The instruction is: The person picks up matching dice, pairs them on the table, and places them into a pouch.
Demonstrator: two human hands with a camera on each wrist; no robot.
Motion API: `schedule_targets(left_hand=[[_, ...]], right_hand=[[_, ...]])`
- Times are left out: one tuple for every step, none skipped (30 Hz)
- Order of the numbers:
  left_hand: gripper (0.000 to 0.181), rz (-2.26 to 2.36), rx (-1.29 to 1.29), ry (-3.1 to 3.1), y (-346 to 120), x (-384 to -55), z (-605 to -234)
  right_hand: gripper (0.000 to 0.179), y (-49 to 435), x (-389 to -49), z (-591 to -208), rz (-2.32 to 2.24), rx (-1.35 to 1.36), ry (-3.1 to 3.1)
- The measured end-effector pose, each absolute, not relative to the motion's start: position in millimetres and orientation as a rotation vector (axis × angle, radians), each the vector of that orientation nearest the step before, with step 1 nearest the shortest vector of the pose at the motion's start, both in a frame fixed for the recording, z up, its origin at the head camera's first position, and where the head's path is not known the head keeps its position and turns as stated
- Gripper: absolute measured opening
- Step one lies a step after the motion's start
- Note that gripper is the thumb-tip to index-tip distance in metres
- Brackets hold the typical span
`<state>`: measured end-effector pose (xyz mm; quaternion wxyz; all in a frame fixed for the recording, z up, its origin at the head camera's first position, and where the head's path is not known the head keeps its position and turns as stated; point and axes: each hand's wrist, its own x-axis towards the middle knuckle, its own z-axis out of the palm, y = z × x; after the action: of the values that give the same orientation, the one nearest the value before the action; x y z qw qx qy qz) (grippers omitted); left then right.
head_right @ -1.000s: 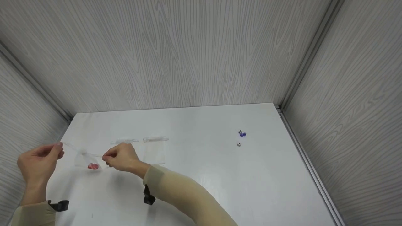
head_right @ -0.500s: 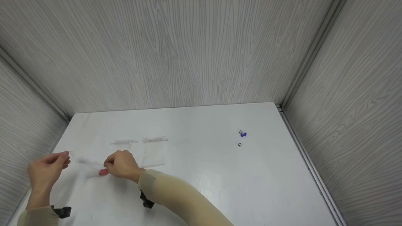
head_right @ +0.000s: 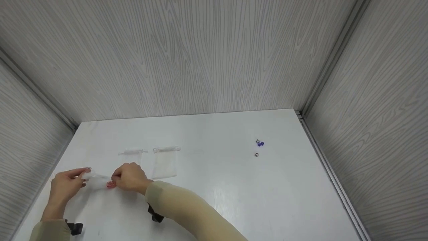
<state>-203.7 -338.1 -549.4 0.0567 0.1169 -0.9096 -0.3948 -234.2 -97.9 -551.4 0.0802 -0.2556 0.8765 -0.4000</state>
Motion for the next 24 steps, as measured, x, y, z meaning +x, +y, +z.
schedule_targets(left_hand=[[0.035, -1.232, 0.322, -2.78, -340, -203, -551], [0.037, -1.272, 0.283, -2.806, -342, -202, -553], [0.04, -1.316, 0.236, -2.833, -344, -200, -554], [0.046, -1.371, 0.188, -2.86, -347, -199, -555], [0.053, -1.426, 0.127, -2.888, -350, -197, -555], [0.06, -1.479, 0.072, -2.912, -352, -196, -556], [0.064, -1.526, 0.02, -2.934, -354, -194, -557], [0.066, -1.569, -0.018, -2.953, -357, -193, -557], [0.068, -1.608, -0.05, -2.969, -359, -191, -558], [0.071, -1.643, -0.079, -2.982, -360, -189, -558], [0.072, -1.67, -0.111, -2.996, -361, -188, -559], [0.073, -1.684, -0.134, -3.011, -362, -187, -559], [0.075, -1.693, -0.151, -3.027, -362, -185, -559], [0.077, -1.694, -0.165, -3.046, -360, -184, -558], [0.08, -1.68, -0.175, -3.069, -358, -183, -558], [0.085, -1.658, -0.172, -3.095, -354, -182, -557], [0.089, -1.625, -0.171, -3.121, -350, -180, -556], [0.094, -1.598, -0.171, -3.141, -345, -179, -554], [0.099, -1.558, -0.182, -3.158, -340, -177, -553], [0.103, -1.503, -0.2, -3.177, -335, -175, -553], [0.107, -1.452, -0.213, -3.19, -329, -175, -553], [0.11, -1.399, -0.225, -3.201, -325, -174, -553], [0.111, -1.343, -0.248, -3.21, -321, -173, -555], [0.113, -1.291, -0.264, -3.217, -317, -172, -556]], right_hand=[[0.017, -99, -234, -551, -1.193, -0.77, 2.611], [0.017, -99, -233, -550, -1.185, -0.779, 2.604], [0.017, -100, -232, -550, -1.179, -0.792, 2.598], [0.017, -101, -231, -549, -1.17, -0.809, 2.596], [0.017, -102, -230, -549, -1.163, -0.815, 2.595], [0.017, -103, -230, -548, -1.161, -0.817, 2.595], [0.017, -103, -229, -548, -1.154, -0.813, 2.599], [0.017, -103, -229, -548, -1.16, -0.803, 2.595], [0.017, -103, -229, -548, -1.168, -0.787, 2.591], [0.017, -103, -229, -548, -1.188, -0.761, 2.58], [0.017, -103, -230, -548, -1.217, -0.722, 2.563], [0.017, -102, -230, -549, -1.248, -0.686, 2.546], [0.017, -102, -231, -549, -1.279, -0.646, 2.526], [0.017, -102, -231, -550, -1.318, -0.606, 2.502], [0.016, -101, -232, -550, -1.346, -0.572, 2.484], [0.016, -101, -232, -550, -1.373, -0.544, 2.466], [0.016, -100, -233, -550, -1.386, -0.525, 2.46], [0.016, -100, -233, -550, -1.395, -0.514, 2.46], [0.016, -99, -233, -550, -1.399, -0.509, 2.461], [0.016, -99, -233, -550, -1.401, -0.513, 2.466], [0.016, -98, -233, -550, -1.398, -0.519, 2.473], [0.017, -98, -232, -550, -1.4, -0.523, 2.478], [0.017, -98, -232, -549, -1.402, -0.524, 2.482], [0.017, -98, -231, -549, -1.402, -0.527, 2.487]])
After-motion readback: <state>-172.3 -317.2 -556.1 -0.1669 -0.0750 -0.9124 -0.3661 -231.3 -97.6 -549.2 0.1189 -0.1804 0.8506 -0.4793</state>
